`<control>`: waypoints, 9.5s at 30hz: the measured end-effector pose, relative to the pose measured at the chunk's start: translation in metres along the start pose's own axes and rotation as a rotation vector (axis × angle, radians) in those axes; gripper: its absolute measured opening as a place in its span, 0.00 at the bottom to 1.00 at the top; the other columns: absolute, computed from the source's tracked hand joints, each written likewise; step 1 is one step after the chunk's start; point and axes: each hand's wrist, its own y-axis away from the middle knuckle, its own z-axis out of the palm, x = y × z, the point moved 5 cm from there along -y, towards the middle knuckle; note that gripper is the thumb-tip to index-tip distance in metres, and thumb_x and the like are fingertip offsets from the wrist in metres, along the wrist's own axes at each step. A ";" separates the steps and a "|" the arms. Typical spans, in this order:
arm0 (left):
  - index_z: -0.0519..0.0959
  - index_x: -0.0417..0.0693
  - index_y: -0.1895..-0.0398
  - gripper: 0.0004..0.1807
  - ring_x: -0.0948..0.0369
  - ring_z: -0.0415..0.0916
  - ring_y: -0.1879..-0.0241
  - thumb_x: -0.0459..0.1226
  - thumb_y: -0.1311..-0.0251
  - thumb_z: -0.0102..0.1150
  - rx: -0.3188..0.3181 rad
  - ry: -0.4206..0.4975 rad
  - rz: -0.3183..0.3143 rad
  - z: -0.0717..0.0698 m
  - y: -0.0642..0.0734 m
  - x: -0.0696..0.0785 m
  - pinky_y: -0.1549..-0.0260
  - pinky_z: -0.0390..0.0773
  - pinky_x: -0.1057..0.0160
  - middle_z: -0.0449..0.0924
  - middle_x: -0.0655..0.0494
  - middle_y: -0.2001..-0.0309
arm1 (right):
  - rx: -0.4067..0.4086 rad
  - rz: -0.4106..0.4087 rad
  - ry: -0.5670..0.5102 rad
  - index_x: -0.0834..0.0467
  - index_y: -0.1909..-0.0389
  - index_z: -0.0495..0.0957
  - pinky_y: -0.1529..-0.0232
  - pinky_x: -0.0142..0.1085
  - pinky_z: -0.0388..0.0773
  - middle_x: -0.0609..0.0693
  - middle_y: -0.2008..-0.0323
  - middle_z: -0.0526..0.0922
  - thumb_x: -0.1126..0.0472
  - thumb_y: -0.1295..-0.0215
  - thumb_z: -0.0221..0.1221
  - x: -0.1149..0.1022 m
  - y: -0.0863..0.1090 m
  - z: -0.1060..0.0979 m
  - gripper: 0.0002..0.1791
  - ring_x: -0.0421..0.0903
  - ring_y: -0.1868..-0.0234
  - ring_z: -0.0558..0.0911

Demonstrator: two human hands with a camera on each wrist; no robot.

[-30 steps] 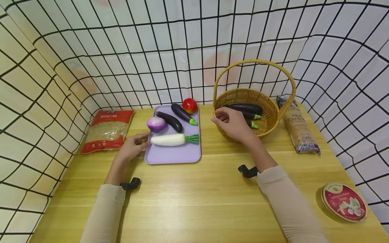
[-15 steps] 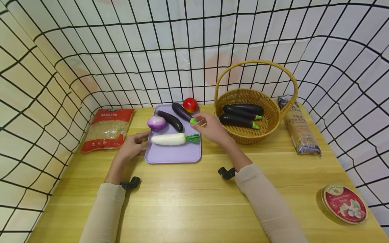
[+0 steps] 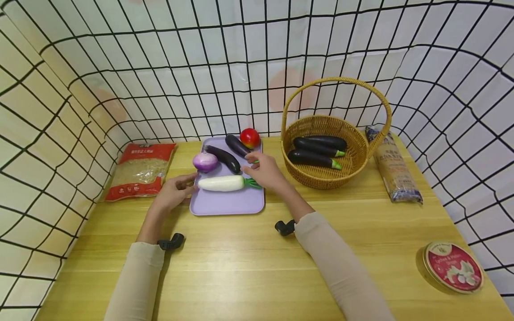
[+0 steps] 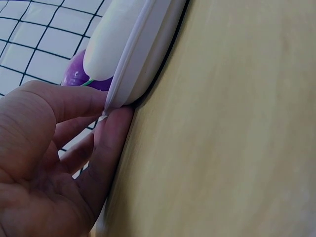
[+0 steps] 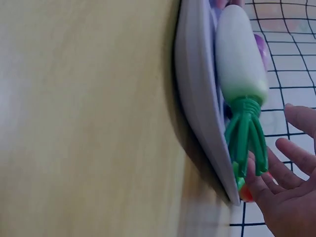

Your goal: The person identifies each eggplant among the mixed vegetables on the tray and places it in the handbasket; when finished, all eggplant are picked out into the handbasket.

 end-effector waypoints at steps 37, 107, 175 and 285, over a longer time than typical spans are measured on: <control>0.75 0.57 0.28 0.28 0.53 0.74 0.53 0.41 0.31 0.64 -0.007 0.030 -0.001 0.000 -0.001 0.000 0.64 0.88 0.63 0.78 0.43 0.43 | 0.025 0.006 0.296 0.56 0.29 0.74 0.28 0.52 0.71 0.56 0.33 0.79 0.52 0.30 0.64 -0.017 -0.035 0.040 0.30 0.56 0.33 0.76; 0.73 0.55 0.27 0.29 0.47 0.75 0.42 0.39 0.30 0.63 -0.036 0.061 0.001 0.003 0.000 -0.003 0.58 0.89 0.59 0.73 0.43 0.30 | 0.172 0.074 0.353 0.51 0.24 0.68 0.49 0.63 0.79 0.68 0.32 0.73 0.46 0.21 0.52 0.054 0.131 -0.193 0.29 0.69 0.42 0.80; 0.75 0.56 0.28 0.28 0.52 0.74 0.50 0.39 0.30 0.63 -0.017 0.042 -0.005 0.003 0.003 0.002 0.60 0.89 0.61 0.77 0.43 0.38 | 0.135 -0.032 0.143 0.56 0.31 0.71 0.37 0.52 0.78 0.58 0.36 0.78 0.45 0.26 0.60 0.017 0.076 -0.129 0.29 0.54 0.39 0.79; 0.74 0.56 0.27 0.28 0.48 0.76 0.45 0.39 0.30 0.63 -0.035 0.074 -0.024 0.003 0.000 -0.004 0.58 0.89 0.60 0.75 0.43 0.33 | 0.025 -0.061 0.346 0.45 0.30 0.74 0.59 0.44 0.70 0.56 0.39 0.82 0.61 0.25 0.56 -0.028 0.029 -0.079 0.25 0.54 0.53 0.75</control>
